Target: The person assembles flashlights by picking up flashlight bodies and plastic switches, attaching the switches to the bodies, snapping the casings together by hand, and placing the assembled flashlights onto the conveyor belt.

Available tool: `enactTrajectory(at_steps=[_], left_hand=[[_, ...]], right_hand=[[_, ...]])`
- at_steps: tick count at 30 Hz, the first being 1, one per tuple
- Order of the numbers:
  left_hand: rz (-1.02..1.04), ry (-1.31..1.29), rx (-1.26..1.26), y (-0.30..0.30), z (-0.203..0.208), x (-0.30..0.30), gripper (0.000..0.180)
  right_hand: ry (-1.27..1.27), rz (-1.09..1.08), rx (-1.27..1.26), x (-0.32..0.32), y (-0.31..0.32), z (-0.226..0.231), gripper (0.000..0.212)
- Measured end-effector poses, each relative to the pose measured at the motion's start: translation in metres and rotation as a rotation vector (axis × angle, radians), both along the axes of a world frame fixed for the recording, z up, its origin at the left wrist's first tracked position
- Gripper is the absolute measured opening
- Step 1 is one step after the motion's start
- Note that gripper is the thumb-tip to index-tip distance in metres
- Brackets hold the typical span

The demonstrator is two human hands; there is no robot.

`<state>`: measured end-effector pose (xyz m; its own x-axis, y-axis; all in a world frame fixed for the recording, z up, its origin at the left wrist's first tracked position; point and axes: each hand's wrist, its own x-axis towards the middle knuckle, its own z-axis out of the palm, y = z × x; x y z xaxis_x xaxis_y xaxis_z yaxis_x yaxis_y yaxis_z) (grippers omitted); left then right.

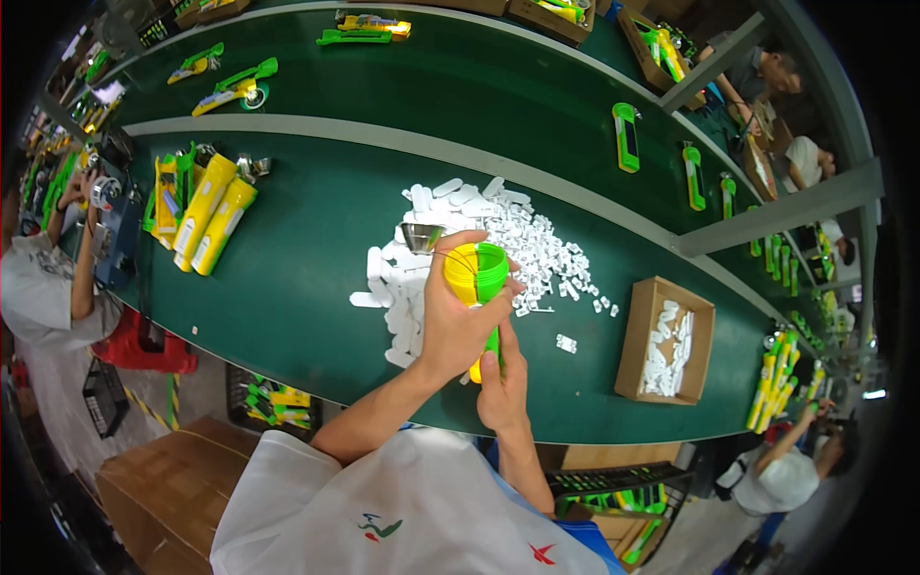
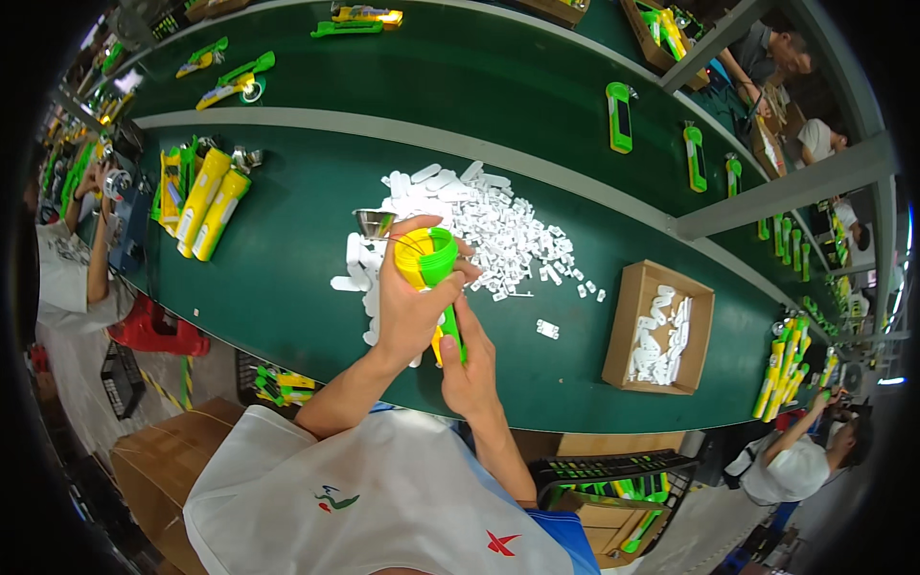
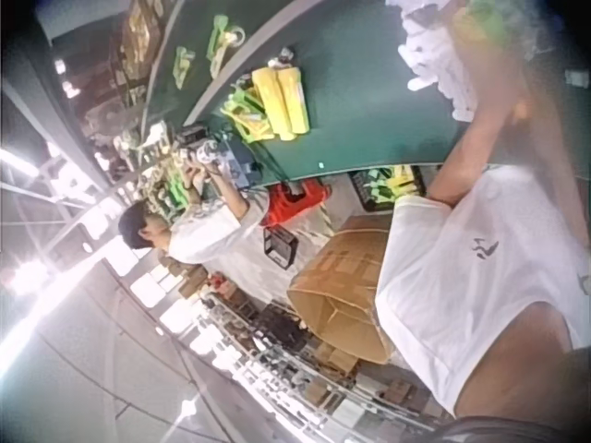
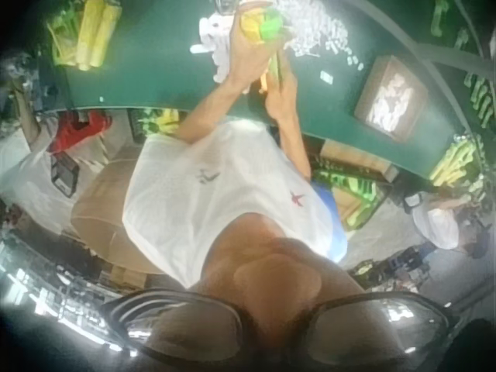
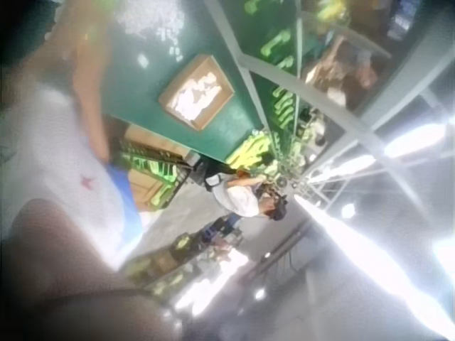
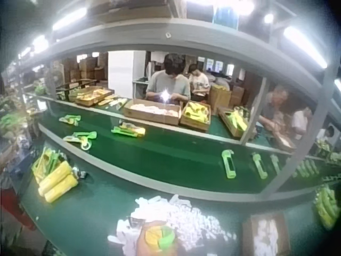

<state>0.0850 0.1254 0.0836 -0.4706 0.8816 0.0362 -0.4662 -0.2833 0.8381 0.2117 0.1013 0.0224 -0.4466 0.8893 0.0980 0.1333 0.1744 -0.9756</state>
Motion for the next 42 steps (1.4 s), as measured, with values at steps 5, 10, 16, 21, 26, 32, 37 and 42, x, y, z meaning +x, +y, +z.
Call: enactTrajectory(at_steps=[5,10,16,21,26,32,37,42], left_hand=[[0.011,-0.003,-0.024,-0.003,-0.005,-0.004,0.050],[-0.055,-0.089,-0.090,-0.006,-0.012,-0.013,0.049],[-0.035,-0.178,-0.003,-0.006,-0.016,-0.020,0.048],[-0.176,-0.203,0.177,-0.008,-0.005,-0.029,0.049],[-0.055,-0.297,0.200,-0.013,-0.023,-0.028,0.035],[0.010,-0.245,0.051,-0.018,-0.021,-0.018,0.035],[0.095,-0.186,-0.024,-0.012,-0.038,-0.017,0.046],[-0.219,-0.295,-0.059,-0.026,-0.022,-0.021,0.049]], right_hand=[[0.108,-0.021,0.031,-0.003,-0.005,-0.006,0.059],[0.010,0.034,-0.063,0.001,-0.002,0.022,0.057],[-0.120,0.166,-0.075,-0.005,0.005,0.021,0.061],[0.210,0.152,-0.249,-0.012,-0.004,0.019,0.070],[0.160,0.173,-0.308,-0.014,-0.011,0.017,0.066],[0.071,0.146,-0.340,-0.009,-0.014,0.022,0.064],[-0.168,-0.014,-0.013,-0.010,-0.004,0.025,0.051],[0.179,0.158,-0.619,0.000,-0.017,0.027,0.042]])
